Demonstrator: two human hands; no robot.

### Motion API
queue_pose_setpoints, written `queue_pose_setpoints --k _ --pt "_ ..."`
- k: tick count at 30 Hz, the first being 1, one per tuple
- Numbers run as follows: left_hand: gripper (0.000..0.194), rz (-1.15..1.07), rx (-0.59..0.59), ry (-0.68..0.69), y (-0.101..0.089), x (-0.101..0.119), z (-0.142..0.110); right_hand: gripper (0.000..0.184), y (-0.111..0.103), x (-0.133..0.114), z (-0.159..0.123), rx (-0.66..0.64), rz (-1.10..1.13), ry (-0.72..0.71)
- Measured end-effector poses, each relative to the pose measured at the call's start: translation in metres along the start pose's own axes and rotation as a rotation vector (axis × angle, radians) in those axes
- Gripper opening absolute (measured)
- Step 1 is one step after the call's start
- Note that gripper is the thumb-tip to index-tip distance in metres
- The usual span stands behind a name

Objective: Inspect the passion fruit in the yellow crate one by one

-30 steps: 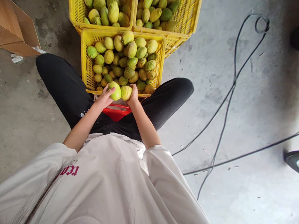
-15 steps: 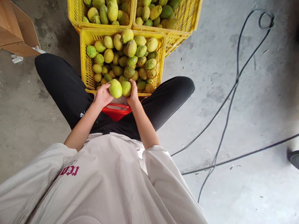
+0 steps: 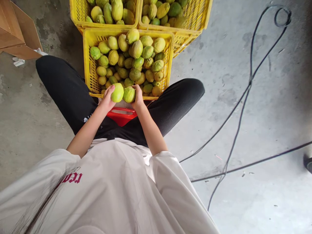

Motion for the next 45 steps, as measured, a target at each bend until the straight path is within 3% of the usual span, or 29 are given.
queue_pose_setpoints --k 7,15,25,30,37,45 --pt "0.022 -0.041 0.073 -0.058 -0.010 -0.012 0.006 0.037 -0.007 0.002 0.008 0.015 -0.038 -0.007" --pt "0.013 -0.024 0.057 -0.026 -0.008 -0.015 0.007 0.036 -0.010 0.002 0.014 0.012 -0.066 -0.028" --pt "0.022 0.072 0.077 -0.060 -0.002 -0.009 -0.005 0.038 -0.011 0.002 0.015 0.010 -0.071 -0.022" --pt "0.038 0.104 0.026 -0.023 0.007 -0.001 -0.013 0.044 -0.011 0.002 0.022 -0.018 -0.051 -0.040" --pt "0.035 0.154 -0.056 0.033 0.014 0.006 -0.020 0.044 -0.011 -0.001 0.020 -0.022 -0.051 -0.052" --pt "0.024 0.170 -0.039 0.038 0.010 0.005 -0.019 0.036 -0.007 -0.004 0.021 -0.058 -0.031 -0.075"
Point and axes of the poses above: each hand's wrist, its own z-axis towards the middle knuckle, its own y-axis out of the palm, x = y × z, the point moved 10 cm from there along z, towards the middle knuckle, and after that the axes turned 1 degree about -x, right-handed, at the moved point
